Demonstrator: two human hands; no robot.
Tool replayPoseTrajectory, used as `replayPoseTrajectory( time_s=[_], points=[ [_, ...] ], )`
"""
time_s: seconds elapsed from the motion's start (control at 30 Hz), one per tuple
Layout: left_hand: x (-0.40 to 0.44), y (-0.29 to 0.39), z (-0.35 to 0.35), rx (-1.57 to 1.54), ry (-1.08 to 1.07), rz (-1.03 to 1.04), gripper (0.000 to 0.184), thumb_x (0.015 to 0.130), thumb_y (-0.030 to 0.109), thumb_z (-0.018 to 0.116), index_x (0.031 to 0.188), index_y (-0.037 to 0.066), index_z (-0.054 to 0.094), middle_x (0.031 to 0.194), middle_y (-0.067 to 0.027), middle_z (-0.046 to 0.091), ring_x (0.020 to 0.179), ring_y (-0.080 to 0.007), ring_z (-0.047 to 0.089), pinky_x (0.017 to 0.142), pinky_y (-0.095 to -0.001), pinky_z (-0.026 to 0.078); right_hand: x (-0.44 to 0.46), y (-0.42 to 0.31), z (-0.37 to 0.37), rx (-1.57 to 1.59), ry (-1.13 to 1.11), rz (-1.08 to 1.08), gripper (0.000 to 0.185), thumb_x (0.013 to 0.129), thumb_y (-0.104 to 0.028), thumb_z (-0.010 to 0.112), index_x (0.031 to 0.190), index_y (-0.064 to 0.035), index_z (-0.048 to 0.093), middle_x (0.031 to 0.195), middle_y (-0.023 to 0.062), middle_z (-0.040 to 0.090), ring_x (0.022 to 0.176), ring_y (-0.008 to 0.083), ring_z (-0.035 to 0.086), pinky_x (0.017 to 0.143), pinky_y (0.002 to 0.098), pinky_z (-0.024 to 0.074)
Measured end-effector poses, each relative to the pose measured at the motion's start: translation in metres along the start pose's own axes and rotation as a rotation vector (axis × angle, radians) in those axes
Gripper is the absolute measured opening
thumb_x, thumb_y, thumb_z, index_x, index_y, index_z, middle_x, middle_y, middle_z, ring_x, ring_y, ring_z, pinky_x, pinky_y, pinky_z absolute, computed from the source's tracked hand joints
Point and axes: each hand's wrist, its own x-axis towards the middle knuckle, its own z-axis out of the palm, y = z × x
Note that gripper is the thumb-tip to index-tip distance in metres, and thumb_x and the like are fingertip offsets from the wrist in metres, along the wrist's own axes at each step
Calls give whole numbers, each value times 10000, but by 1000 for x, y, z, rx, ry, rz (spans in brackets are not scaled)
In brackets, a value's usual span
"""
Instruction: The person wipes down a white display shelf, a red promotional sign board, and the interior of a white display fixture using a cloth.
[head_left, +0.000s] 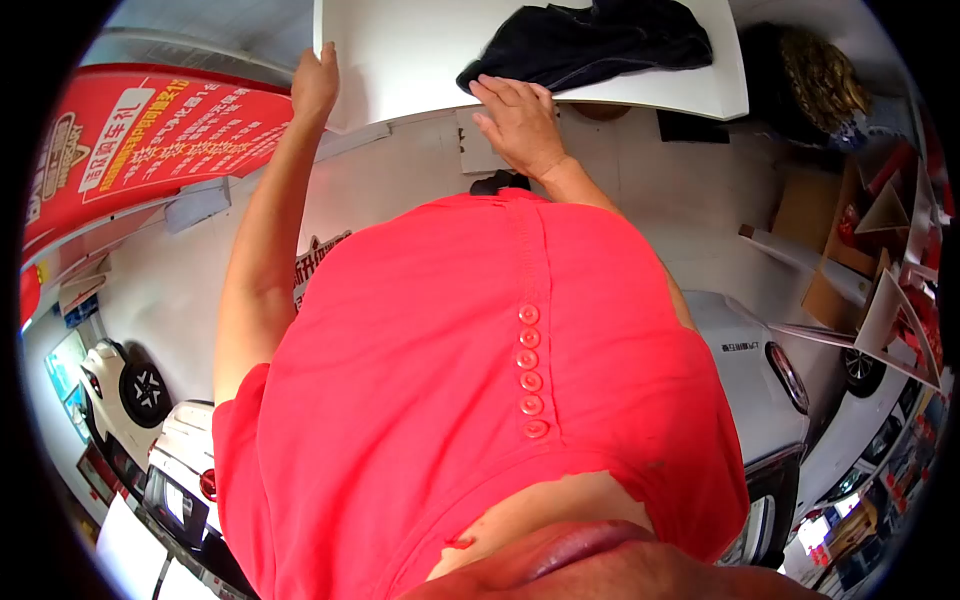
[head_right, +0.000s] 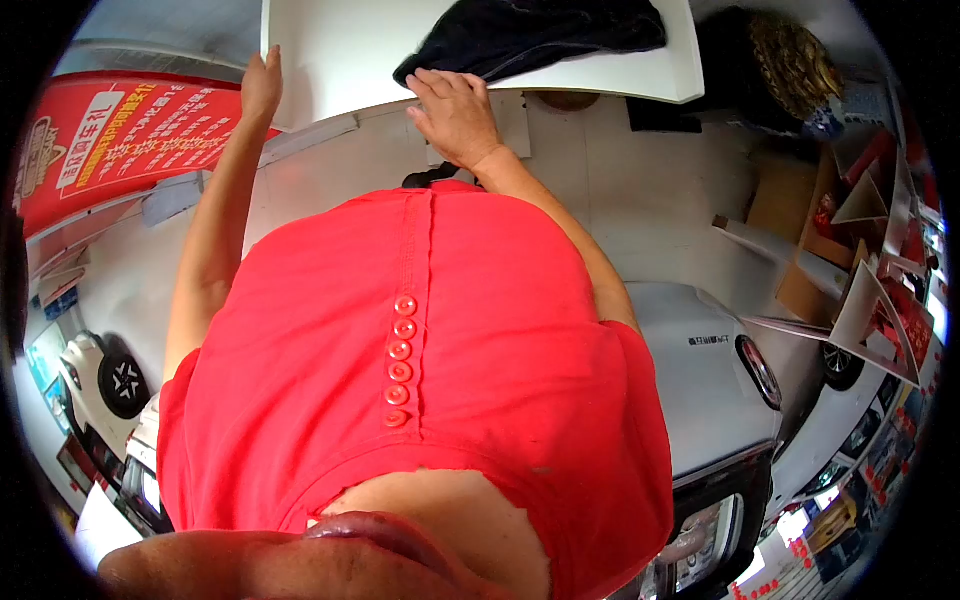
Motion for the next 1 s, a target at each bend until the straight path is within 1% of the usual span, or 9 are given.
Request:
replayPoseTrajectory(
  time_s=[0.1,0.17,0.27,0.37,0.5,0.73,0.83,0.87,1.0],
  points=[
    [-20,3,11,-9,-40,-41,608,946,511,414,1178,-32,556,1094,-312,621,1064,-467,581,923,-501,439,-18,30,-27,-100,-37,-111,384,909,-303,572,1251,-131,596,1300,23,583,1192,163,519,1017,408,315],
    [-21,7,2,-26,-21,-42,617,946,512,411,1169,-46,552,1078,-315,623,1058,-469,581,920,-500,440,-22,70,-48,-122,-47,2,370,924,-292,560,1257,-135,597,1290,32,590,1205,177,515,1019,419,323],
    [-23,11,1,0,-28,-99,604,950,519,399,1177,-17,559,1082,-306,624,1056,-473,579,919,-497,441,-38,154,-86,-275,-96,182,332,971,-297,493,1186,-91,639,1296,109,584,1187,281,528,1014,440,359],
    [-19,4,7,-45,-27,-133,610,950,524,423,1228,-3,553,1100,-305,621,1075,-464,575,927,-489,438,-54,175,-101,-377,-13,262,335,966,-294,506,1186,-79,640,1266,124,591,1176,316,519,996,441,364],
    [-20,-4,16,-115,-6,-132,616,954,512,452,1258,-16,543,1096,-308,622,1084,-457,575,923,-483,440,-51,133,-71,-250,5,160,312,926,-267,570,1180,-100,641,1216,105,600,1119,293,535,959,429,373],
    [-32,18,2,-220,-52,-254,570,961,522,427,1256,54,562,1187,-315,576,1153,-459,528,962,-472,420,22,-9,-12,136,-325,-252,444,921,-270,555,1333,-106,529,1365,61,530,1265,222,469,1028,411,320],
    [-30,1,15,-300,71,-71,569,962,507,424,1218,22,575,1118,-318,605,1091,-473,563,926,-492,445,52,-30,21,150,-360,-416,450,927,-293,540,1326,-85,519,1400,77,498,1295,232,447,1038,427,321],
    [-33,9,11,-318,72,-56,607,963,526,354,1193,8,573,1119,-293,616,1076,-468,568,926,-490,434,62,-33,29,149,-345,-437,450,927,-293,540,1326,-85,519,1400,77,498,1295,232,447,1038,427,321],
    [-46,17,12,-263,23,-165,616,969,522,317,1191,13,581,1145,-289,603,1111,-451,550,942,-473,424,94,-23,49,193,-404,-576,465,935,-319,515,1335,-82,514,1406,75,496,1309,231,438,1067,443,301]
  ],
)
